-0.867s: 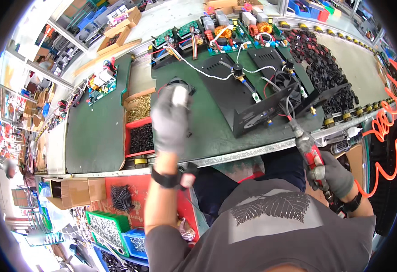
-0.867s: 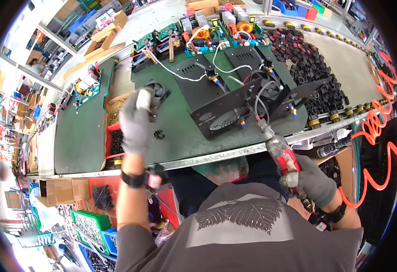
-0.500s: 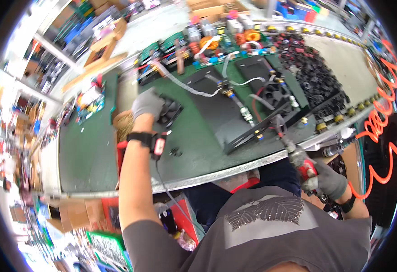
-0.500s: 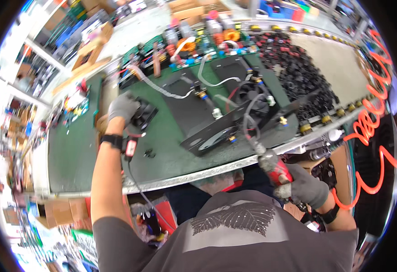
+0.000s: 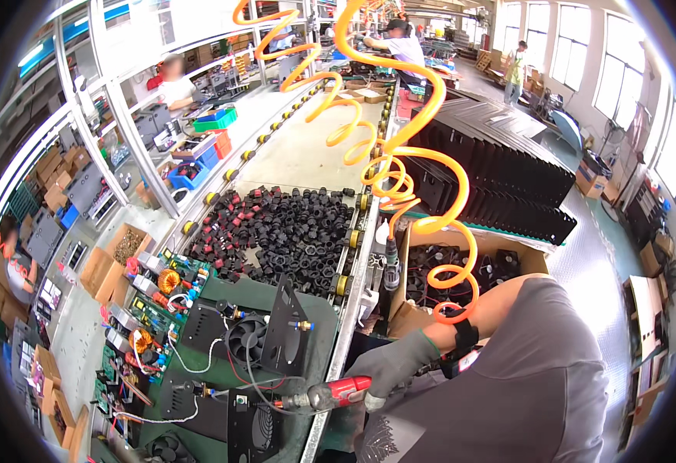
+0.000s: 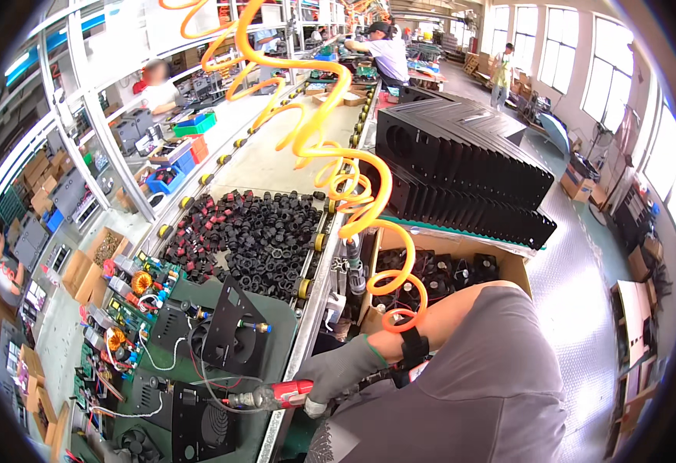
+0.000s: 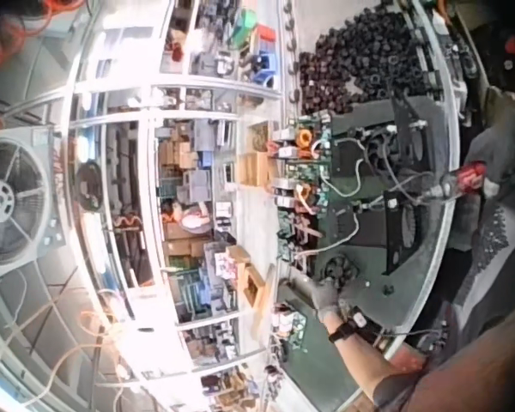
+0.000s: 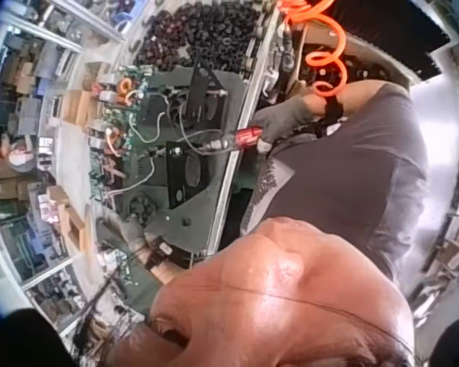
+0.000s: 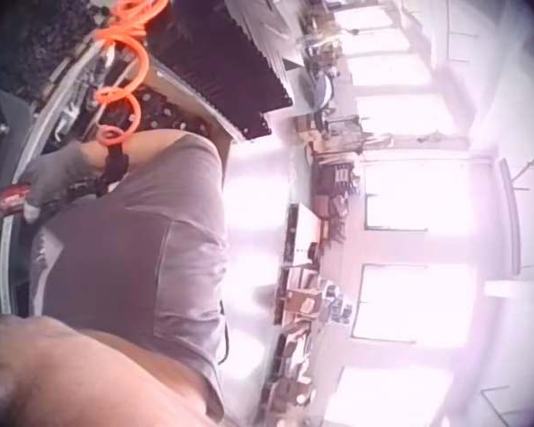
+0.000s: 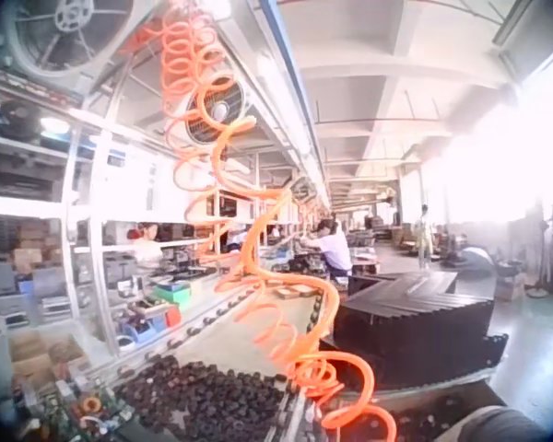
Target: Assembling electronic components using an air screwdriver and glue.
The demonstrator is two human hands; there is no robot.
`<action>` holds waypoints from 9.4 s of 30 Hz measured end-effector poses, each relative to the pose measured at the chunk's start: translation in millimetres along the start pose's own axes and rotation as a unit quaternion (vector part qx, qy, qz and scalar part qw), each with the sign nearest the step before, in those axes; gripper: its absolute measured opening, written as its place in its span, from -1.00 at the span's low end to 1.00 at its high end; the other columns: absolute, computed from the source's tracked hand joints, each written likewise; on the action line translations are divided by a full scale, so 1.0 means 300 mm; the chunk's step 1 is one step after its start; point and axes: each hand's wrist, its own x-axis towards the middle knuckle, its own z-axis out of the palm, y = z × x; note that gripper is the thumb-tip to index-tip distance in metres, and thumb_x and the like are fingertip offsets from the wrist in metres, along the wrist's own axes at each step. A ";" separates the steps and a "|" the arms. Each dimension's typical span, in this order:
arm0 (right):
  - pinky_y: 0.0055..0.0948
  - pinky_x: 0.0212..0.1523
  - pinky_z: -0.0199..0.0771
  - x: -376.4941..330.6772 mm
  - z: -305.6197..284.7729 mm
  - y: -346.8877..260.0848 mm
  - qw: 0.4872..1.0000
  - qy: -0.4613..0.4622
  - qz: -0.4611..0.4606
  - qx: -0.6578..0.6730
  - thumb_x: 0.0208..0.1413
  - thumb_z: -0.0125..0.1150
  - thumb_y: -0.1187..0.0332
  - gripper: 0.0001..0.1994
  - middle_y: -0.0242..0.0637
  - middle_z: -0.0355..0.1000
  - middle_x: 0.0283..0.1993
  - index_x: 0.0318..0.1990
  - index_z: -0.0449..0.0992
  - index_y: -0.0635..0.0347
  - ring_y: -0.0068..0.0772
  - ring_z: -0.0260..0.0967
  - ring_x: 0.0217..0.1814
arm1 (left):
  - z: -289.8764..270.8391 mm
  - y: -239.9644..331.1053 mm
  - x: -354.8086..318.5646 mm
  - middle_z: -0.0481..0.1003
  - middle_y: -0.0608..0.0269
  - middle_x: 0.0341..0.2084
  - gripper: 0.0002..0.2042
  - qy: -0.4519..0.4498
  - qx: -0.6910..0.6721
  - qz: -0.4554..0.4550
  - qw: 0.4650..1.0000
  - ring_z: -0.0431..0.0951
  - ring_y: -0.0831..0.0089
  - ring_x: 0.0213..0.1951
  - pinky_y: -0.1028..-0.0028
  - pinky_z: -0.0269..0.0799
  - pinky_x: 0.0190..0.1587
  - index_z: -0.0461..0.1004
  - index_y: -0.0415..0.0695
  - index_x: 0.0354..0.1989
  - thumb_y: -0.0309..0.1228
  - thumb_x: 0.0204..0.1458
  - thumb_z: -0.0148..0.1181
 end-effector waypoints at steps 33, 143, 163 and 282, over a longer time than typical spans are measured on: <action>-0.49 -0.30 0.39 -0.005 -0.048 -0.074 0.991 0.024 0.053 -0.122 -0.14 0.54 0.18 -0.41 -0.40 0.42 -0.37 0.01 0.45 0.30 -0.56 0.32 -0.38 | 0.426 0.516 -0.293 0.60 0.20 -0.18 -0.69 -0.125 -0.655 0.130 0.734 0.56 0.54 -0.15 0.55 0.49 -0.04 0.52 -0.36 0.01 -0.64 0.06 0.28; -0.55 -0.58 0.21 0.062 0.066 0.070 0.991 -0.108 -0.076 0.012 -0.03 0.32 0.31 -0.77 -0.54 0.24 -0.60 -0.32 0.43 0.22 -0.68 0.19 -0.60 | 0.618 0.453 -0.457 0.47 0.33 -0.58 -0.65 0.166 -0.326 0.175 0.914 0.41 0.62 -0.65 0.57 0.35 -0.65 0.50 -0.27 -0.06 -0.20 0.18 0.25; -0.51 -0.56 0.17 0.102 0.108 0.085 0.994 -0.076 -0.072 -0.003 -0.02 0.31 0.27 -0.79 -0.54 0.24 -0.61 -0.48 0.41 0.15 -0.66 0.15 -0.60 | 0.588 0.510 -0.472 0.49 0.30 -0.61 -0.64 0.164 -0.298 0.095 0.935 0.46 0.58 -0.64 0.54 0.38 -0.66 0.56 -0.31 -0.23 -0.17 0.12 0.32; -0.39 -0.27 0.42 0.173 0.084 0.286 0.982 -0.074 -0.155 -0.076 -0.06 0.40 0.21 -0.63 -0.22 0.44 -0.47 -0.24 0.48 0.31 -0.43 0.38 -0.41 | 0.803 0.489 -0.619 0.58 0.07 -0.13 -0.69 -0.037 -0.850 -0.023 0.525 0.65 0.39 -0.27 0.46 0.63 -0.33 0.40 -0.23 0.07 -0.29 0.28 0.07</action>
